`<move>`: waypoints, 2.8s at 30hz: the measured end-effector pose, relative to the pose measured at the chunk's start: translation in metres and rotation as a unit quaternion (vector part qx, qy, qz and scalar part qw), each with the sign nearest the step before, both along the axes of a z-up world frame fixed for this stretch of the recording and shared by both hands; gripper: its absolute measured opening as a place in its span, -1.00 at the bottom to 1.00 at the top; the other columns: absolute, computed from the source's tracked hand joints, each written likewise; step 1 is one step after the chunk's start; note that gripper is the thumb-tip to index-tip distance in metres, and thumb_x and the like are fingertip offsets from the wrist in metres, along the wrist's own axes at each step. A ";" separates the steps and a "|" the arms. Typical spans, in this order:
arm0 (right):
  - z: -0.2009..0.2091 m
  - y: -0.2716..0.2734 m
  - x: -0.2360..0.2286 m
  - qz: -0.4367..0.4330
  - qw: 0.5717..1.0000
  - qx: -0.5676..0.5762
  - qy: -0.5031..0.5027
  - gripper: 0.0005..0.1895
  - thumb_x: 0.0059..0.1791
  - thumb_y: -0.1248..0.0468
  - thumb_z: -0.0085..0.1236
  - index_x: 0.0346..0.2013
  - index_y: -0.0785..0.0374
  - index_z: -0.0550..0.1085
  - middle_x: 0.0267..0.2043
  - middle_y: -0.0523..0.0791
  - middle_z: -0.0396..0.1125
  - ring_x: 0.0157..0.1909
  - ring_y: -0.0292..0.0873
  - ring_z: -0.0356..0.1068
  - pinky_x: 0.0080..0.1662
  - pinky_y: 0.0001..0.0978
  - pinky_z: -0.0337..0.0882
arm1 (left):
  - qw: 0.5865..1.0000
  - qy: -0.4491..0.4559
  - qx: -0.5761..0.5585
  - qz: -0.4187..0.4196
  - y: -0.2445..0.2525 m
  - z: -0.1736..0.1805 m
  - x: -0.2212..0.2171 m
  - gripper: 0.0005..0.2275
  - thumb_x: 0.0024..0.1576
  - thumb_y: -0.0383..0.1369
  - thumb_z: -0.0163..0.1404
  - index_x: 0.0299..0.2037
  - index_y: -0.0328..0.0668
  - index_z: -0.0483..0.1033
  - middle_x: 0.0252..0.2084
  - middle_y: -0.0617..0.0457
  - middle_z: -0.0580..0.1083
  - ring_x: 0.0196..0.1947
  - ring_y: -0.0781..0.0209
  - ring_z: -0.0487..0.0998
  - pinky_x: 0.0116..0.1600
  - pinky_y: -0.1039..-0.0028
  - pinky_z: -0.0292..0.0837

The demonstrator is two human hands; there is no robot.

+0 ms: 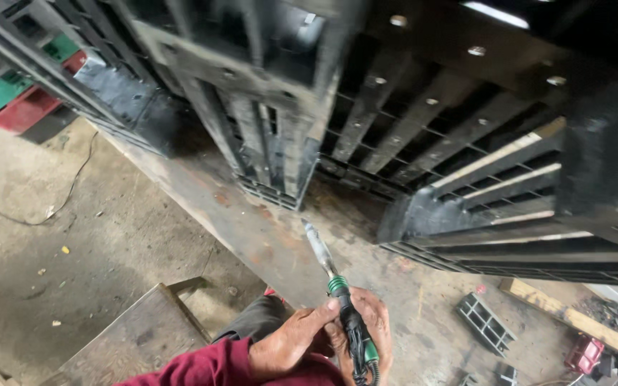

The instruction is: The person positions a black plastic crate on a workbench and uses a handheld welding tool to fuse the plastic seams. They systematically move the tool along the joints to join the components together.

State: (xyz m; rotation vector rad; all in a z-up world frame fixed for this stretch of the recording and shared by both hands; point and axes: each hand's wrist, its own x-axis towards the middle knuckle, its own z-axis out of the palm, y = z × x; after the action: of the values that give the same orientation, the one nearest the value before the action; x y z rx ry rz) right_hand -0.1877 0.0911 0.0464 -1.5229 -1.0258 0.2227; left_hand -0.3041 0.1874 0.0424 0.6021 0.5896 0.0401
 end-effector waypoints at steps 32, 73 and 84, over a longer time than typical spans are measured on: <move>-0.037 0.140 -0.093 0.178 0.657 -0.254 0.687 -0.41 0.04 -0.03 -0.01 0.26 0.26 0.38 -0.12 -0.07 0.46 -0.29 -0.21 0.44 -0.28 -0.39 0.43 | 0.760 0.021 0.602 0.243 0.093 -0.030 -0.127 -0.69 0.03 -0.31 0.20 -0.03 -0.15 0.51 0.00 0.00 0.45 0.02 -0.02 0.48 0.02 0.34 0.39; -0.015 0.305 -0.312 -0.041 0.853 -0.487 0.181 -0.27 -0.20 0.10 0.42 0.20 0.09 0.33 -0.11 0.07 0.54 -0.02 0.05 0.57 -0.01 -0.17 0.51 | 0.740 -0.128 0.640 0.163 0.504 0.055 -0.293 -0.48 0.39 -0.19 -0.17 0.38 -0.53 0.13 0.37 -0.29 0.32 0.41 -0.01 0.30 0.47 0.30 0.08; -0.006 0.362 -0.399 -0.119 0.897 -0.361 0.227 -0.30 -0.07 0.29 0.15 0.37 0.09 0.24 -0.10 0.14 0.51 -0.12 0.12 0.58 -0.09 -0.18 0.52 | 0.847 -0.124 0.506 0.102 0.514 0.005 -0.322 -0.45 0.38 -0.09 -0.15 0.38 -0.48 0.21 0.00 -0.11 0.29 -0.03 0.17 0.22 0.07 0.38 0.09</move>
State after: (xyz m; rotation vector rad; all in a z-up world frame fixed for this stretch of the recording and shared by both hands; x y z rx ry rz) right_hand -0.5869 0.4533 0.0400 -2.1045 -0.3703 0.8145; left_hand -0.6257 0.7014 0.0475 1.5341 0.3374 0.6586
